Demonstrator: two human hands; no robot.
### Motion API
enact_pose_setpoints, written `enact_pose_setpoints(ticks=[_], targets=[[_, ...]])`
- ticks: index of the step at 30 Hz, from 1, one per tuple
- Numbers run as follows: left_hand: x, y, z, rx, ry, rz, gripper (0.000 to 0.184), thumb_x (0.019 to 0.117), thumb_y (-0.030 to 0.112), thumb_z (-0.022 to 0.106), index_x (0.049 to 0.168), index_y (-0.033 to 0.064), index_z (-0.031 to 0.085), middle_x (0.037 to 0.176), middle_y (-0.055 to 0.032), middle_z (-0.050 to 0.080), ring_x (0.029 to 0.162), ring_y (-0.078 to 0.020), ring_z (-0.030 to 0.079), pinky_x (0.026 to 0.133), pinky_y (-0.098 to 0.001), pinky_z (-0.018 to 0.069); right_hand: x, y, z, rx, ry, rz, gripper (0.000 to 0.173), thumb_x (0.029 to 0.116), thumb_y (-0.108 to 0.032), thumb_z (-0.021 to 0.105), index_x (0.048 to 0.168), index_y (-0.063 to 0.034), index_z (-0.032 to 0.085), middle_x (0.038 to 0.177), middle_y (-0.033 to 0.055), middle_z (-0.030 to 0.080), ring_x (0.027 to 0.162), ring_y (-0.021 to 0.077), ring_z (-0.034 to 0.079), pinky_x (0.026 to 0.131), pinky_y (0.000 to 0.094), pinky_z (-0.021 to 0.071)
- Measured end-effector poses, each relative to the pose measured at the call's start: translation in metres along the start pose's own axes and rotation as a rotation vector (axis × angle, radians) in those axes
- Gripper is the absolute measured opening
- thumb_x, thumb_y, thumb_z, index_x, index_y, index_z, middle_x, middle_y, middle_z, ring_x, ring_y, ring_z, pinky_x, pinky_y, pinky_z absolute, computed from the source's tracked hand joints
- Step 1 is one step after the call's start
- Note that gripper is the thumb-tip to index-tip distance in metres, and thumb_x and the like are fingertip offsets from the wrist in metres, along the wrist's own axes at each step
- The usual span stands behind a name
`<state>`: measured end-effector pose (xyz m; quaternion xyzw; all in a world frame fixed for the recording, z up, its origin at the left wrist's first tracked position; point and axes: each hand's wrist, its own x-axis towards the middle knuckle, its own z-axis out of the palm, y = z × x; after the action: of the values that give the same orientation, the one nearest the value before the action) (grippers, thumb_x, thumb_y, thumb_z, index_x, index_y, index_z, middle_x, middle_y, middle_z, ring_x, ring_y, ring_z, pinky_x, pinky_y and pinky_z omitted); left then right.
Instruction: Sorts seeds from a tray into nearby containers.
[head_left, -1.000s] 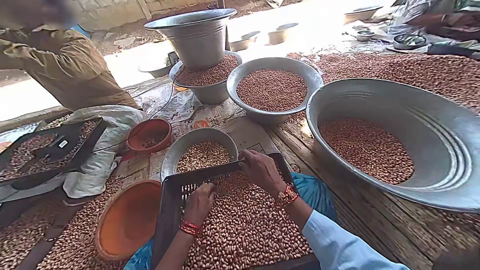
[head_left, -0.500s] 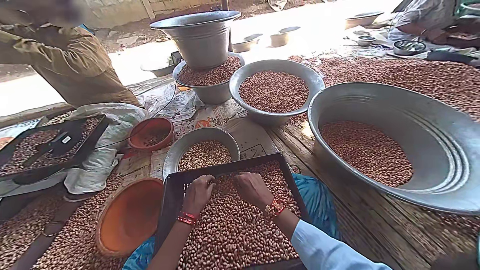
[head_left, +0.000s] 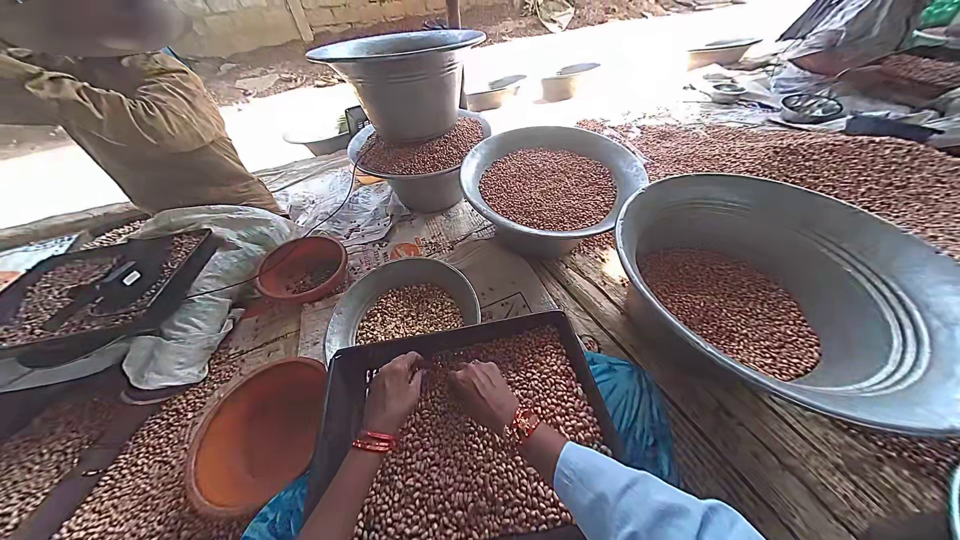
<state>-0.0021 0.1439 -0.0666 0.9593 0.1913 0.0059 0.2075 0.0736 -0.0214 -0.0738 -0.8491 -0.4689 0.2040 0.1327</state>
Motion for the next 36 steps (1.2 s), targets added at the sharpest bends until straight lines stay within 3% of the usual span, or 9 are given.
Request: enact_pose_setpoints(ticks=[4,8,10,14,20,24,28,31,36], targets=[[-0.023,-0.015,-0.007,-0.091,-0.018,-0.024,0.016,0.0963,0.012,0.068,0.108,0.0055,0.075,0.081,-0.0139,0.069,0.072,-0.0294,0.064,0.075,-0.0503,0.0517,0.001,0.004,0.0,0.01,-0.036,-0.008,0.025,0.1054,-0.018,0.053,0.111,0.0018,0.068,0.105,0.0243,0.071,0.102,0.0428,0.069,0.085,0.0594,0.052],[-0.042,-0.011,-0.003,0.001,-0.075,-0.01,0.02,0.0977,0.012,0.065,0.114,0.0074,0.076,0.104,-0.0173,0.076,0.095,-0.0371,0.073,0.088,-0.0572,0.0547,0.006,-0.001,-0.023,0.009,-0.056,-0.015,0.023,0.1029,-0.013,0.054,0.11,0.0027,0.07,0.107,0.0247,0.071,0.104,0.0425,0.068,0.087,0.059,0.0506],[-0.045,-0.007,0.002,0.076,-0.068,0.038,0.022,0.0988,0.011,0.063,0.116,0.0058,0.076,0.111,-0.0188,0.075,0.105,-0.0396,0.072,0.093,-0.0581,0.0545,0.005,-0.002,-0.037,0.11,0.214,-0.026,0.025,0.1035,-0.017,0.054,0.117,-0.0025,0.07,0.11,0.0205,0.071,0.101,0.0379,0.07,0.084,0.0547,0.0541],[-0.045,-0.007,0.019,0.181,0.041,0.182,0.018,0.0951,0.002,0.064,0.106,0.0008,0.078,0.096,-0.0226,0.074,0.091,-0.0421,0.074,0.079,-0.0591,0.0581,-0.003,-0.002,-0.061,0.194,0.68,-0.049,0.022,0.0994,-0.018,0.061,0.114,-0.0087,0.075,0.102,0.0142,0.075,0.086,0.0311,0.074,0.073,0.0483,0.057],[-0.046,0.01,0.015,0.323,-0.114,0.091,0.022,0.1002,0.007,0.059,0.113,0.0005,0.075,0.109,-0.022,0.074,0.103,-0.0406,0.072,0.087,-0.0563,0.0567,-0.016,0.0,-0.031,0.159,0.126,-0.055,0.024,0.1022,-0.017,0.056,0.11,-0.0042,0.074,0.108,0.0181,0.073,0.101,0.0366,0.071,0.084,0.0579,0.0532],[-0.033,0.017,-0.006,0.302,-0.356,-0.063,0.03,0.1034,0.016,0.054,0.127,0.0041,0.069,0.123,-0.0205,0.07,0.118,-0.0389,0.066,0.1,-0.0562,0.0504,-0.006,-0.013,-0.005,0.115,-0.005,-0.055,0.025,0.103,-0.018,0.055,0.107,-0.0013,0.073,0.104,0.0216,0.073,0.1,0.0405,0.07,0.084,0.06,0.052],[-0.021,0.002,-0.048,0.117,0.217,0.065,0.019,0.094,0.004,0.065,0.11,-0.0021,0.073,0.11,-0.0262,0.069,0.099,-0.0421,0.07,0.086,-0.058,0.0559,0.008,-0.015,0.009,0.058,0.056,-0.129,0.025,0.1032,-0.015,0.054,0.101,0.0024,0.071,0.103,0.023,0.072,0.098,0.0413,0.07,0.082,0.059,0.0528],[-0.016,-0.013,-0.072,0.089,0.621,0.194,0.032,0.0863,-0.002,0.067,0.118,-0.0003,0.07,0.133,-0.0304,0.059,0.115,-0.0481,0.064,0.091,-0.058,0.0555,0.01,-0.017,0.013,0.018,0.09,-0.164,0.023,0.1028,-0.012,0.054,0.102,0.0019,0.071,0.106,0.0228,0.072,0.098,0.0419,0.07,0.082,0.059,0.0532],[-0.035,-0.031,-0.046,0.09,0.445,0.191,0.018,0.0823,0.002,0.078,0.1,0.0031,0.076,0.113,-0.0254,0.068,0.102,-0.0454,0.068,0.084,-0.0583,0.0567,0.008,-0.02,0.014,0.01,0.068,-0.128,0.025,0.104,-0.014,0.051,0.103,0.0015,0.071,0.106,0.0227,0.072,0.097,0.042,0.07,0.081,0.059,0.0529]])
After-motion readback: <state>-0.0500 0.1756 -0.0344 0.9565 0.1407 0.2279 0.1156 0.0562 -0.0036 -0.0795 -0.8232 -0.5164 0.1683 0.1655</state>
